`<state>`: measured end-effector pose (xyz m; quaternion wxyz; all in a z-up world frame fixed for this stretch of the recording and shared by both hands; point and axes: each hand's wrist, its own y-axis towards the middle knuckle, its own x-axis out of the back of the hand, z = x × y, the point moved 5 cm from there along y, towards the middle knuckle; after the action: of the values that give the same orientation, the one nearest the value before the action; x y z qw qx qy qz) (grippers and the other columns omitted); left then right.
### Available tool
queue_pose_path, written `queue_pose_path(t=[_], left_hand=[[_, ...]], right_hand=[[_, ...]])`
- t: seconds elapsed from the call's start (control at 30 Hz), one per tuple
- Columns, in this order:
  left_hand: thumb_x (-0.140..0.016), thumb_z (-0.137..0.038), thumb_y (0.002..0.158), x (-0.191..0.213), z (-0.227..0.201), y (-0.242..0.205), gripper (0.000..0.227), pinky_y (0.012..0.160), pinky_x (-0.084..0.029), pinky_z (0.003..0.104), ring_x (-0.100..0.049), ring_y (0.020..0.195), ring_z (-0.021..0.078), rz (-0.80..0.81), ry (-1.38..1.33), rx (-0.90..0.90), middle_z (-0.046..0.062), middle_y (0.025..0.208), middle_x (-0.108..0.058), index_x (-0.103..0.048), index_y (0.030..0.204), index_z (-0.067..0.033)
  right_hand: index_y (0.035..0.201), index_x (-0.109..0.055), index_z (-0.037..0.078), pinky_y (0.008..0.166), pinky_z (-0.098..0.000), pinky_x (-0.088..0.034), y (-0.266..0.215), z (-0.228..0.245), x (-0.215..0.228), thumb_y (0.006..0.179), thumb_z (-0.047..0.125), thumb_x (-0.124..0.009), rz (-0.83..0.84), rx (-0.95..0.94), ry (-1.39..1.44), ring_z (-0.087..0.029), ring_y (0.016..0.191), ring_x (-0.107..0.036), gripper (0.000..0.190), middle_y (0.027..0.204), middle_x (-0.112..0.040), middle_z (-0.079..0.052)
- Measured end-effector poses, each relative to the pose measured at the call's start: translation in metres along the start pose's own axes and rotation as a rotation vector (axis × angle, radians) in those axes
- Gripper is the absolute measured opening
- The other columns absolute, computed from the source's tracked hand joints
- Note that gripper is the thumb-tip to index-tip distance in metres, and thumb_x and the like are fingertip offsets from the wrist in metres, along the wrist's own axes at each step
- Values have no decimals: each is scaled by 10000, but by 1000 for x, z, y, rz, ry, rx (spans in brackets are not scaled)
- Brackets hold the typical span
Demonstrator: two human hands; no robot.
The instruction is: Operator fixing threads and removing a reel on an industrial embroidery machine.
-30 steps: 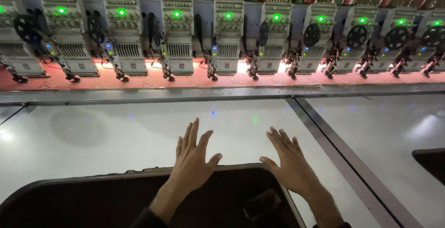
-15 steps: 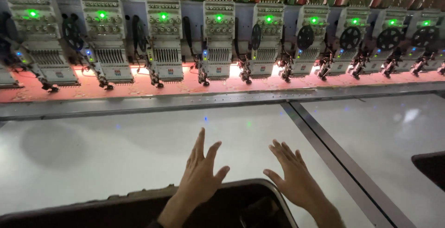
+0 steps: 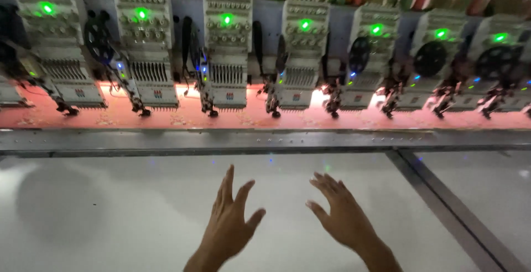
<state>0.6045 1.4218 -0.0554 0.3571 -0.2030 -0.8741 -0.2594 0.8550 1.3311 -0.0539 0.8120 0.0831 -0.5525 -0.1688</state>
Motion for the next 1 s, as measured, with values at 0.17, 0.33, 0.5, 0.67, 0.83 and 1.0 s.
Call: queue_pose_path(t=[0.17,0.33,0.5,0.67,0.83,1.0], left_hand=[[-738,-384,917,-10,102,103,644,1185,-256,573,-56,1574,374,51,28,34,137,1720,57,-452,1464,-199],[-760,-387,887,-4,160,201,584,1137,-327,590,-84,1584,323,25,38,23,74,1727,-17,-513,1390,-224],[-749,-312,888,-26,178,267,573,1159,-299,573,-150,1547,358,-41,-34,-133,120,1669,-222,-542,1401,-164],[-767,-258,865,-69,200,317,610,1164,-278,582,-157,1527,388,24,-56,-187,130,1661,-218,-521,1418,-179],[-784,-294,870,-104,203,351,601,1161,-277,609,-195,1494,442,2,-83,-209,199,1616,-277,-553,1398,-125],[-753,-275,924,-140,211,395,572,1171,-249,623,-108,1539,407,108,-13,-178,180,1635,-243,-501,1411,-112]], right_hand=[[1420,-591,182,1259,-437,-204,114,-10,-66,938,417,-661,70,-63,2,-193,1502,-374,541,1594,-470,4],[1395,-612,222,1224,-405,-315,204,-24,-95,925,404,-699,53,-162,48,-189,1512,-374,512,1561,-521,23],[1330,-642,213,1224,-448,-294,258,-39,-111,934,373,-678,82,-210,24,-226,1543,-317,428,1596,-481,21],[1303,-682,133,1161,-389,-383,302,-99,-151,857,264,-720,-97,-148,14,-241,1394,-520,466,1459,-626,-65],[1232,-714,166,1008,-417,-498,355,-161,-194,842,354,-748,-122,-225,57,-301,1167,-686,435,1213,-767,-90],[1218,-709,129,984,-417,-519,402,-191,-208,872,291,-707,-55,-272,68,-294,1132,-693,382,1203,-761,-80]])
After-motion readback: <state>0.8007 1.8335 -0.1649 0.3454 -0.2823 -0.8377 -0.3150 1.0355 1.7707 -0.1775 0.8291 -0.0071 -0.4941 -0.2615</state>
